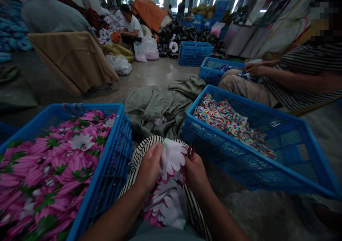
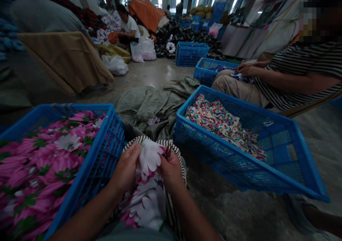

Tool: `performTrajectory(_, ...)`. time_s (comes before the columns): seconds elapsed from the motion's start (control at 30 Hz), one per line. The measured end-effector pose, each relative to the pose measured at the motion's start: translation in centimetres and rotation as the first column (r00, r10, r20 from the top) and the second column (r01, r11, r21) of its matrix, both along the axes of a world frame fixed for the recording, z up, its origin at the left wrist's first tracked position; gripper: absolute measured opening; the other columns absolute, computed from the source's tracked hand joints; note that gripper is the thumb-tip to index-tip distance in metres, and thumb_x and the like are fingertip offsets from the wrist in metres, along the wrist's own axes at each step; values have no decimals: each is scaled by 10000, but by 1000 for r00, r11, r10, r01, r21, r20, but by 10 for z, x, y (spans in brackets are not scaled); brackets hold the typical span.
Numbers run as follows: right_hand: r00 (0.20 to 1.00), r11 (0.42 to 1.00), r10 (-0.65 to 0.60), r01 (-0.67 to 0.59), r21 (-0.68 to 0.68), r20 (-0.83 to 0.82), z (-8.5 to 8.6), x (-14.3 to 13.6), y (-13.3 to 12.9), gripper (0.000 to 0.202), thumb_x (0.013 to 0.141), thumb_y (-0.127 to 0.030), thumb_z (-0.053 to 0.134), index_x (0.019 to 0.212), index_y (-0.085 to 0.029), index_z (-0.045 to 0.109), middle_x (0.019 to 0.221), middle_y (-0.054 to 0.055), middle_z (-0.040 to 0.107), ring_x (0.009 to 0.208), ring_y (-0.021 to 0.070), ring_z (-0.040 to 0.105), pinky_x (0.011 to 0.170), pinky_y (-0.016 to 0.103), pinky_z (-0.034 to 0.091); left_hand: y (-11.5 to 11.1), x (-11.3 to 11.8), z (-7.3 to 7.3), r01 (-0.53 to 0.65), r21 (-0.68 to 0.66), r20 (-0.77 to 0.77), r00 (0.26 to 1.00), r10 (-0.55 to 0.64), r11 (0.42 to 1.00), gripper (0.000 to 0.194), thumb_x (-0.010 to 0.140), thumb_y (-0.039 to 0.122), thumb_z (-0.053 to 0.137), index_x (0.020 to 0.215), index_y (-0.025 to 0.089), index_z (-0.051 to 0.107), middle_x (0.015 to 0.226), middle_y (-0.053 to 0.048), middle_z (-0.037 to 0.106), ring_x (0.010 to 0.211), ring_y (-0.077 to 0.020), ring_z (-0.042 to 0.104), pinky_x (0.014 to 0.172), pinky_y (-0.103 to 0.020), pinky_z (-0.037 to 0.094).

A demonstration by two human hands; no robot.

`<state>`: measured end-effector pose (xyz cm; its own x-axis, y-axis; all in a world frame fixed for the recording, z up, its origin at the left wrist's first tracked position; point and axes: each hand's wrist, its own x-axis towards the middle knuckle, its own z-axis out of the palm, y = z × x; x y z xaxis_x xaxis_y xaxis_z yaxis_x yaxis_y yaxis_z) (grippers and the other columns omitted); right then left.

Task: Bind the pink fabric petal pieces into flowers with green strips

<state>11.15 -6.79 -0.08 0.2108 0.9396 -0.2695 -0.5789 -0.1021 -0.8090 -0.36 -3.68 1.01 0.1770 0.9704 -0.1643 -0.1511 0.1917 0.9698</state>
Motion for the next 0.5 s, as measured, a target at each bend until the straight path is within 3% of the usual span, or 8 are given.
performTrajectory(0.07,993,1000,-15,12,25,116,1,-1,-1,150,653,-265,682,753,-186,604,509,-49,538,401,84,422,391,192,332,-4,-4,6,-62,160,-89,993,77,985,532,627,409,675,1085,162,563,1155,-111,558,1096,-253,479,915,-335,367)
performTrajectory(0.13,967,997,30,-48,64,252,5,-3,-3,124,679,-284,660,736,-185,611,605,-18,589,513,116,503,504,224,415,-12,-5,12,33,209,-123,992,-7,977,560,548,353,739,1054,165,589,1147,-114,561,1094,-269,470,919,-327,358)
performTrajectory(0.2,936,985,102,-142,96,337,12,-5,-6,127,683,-302,653,726,-187,619,645,-6,593,588,134,527,585,244,440,-19,-3,15,154,120,-84,986,-145,981,387,642,356,672,975,165,626,960,-93,636,931,-237,555,817,-292,409)
performTrajectory(0.23,929,981,125,-169,100,348,14,-6,-7,132,681,-311,654,725,-191,620,634,-9,580,589,134,522,585,242,439,-22,-1,15,163,71,-50,986,-160,984,299,716,367,598,933,165,638,850,-72,648,831,-208,574,751,-269,421)
performTrajectory(0.33,923,979,202,-204,-29,329,18,-1,-9,164,663,-338,679,704,-193,613,563,-24,528,503,109,476,480,203,402,-19,2,4,65,3,-12,998,-65,998,278,796,361,484,712,154,651,595,-13,569,579,-134,500,550,-225,368)
performTrajectory(0.4,930,959,281,-260,-114,238,15,6,-8,200,628,-349,708,690,-181,618,588,2,559,512,125,510,484,220,426,-11,-1,-6,41,-88,28,999,-39,995,261,769,328,524,618,143,629,520,10,506,485,-104,418,471,-218,297)
performTrajectory(0.5,921,909,376,-346,-233,102,10,18,-4,277,530,-377,758,704,-194,642,675,60,639,578,207,594,533,311,482,-1,-13,-12,110,-332,308,951,-2,937,113,663,248,639,631,141,620,540,19,533,468,-88,418,488,-212,296)
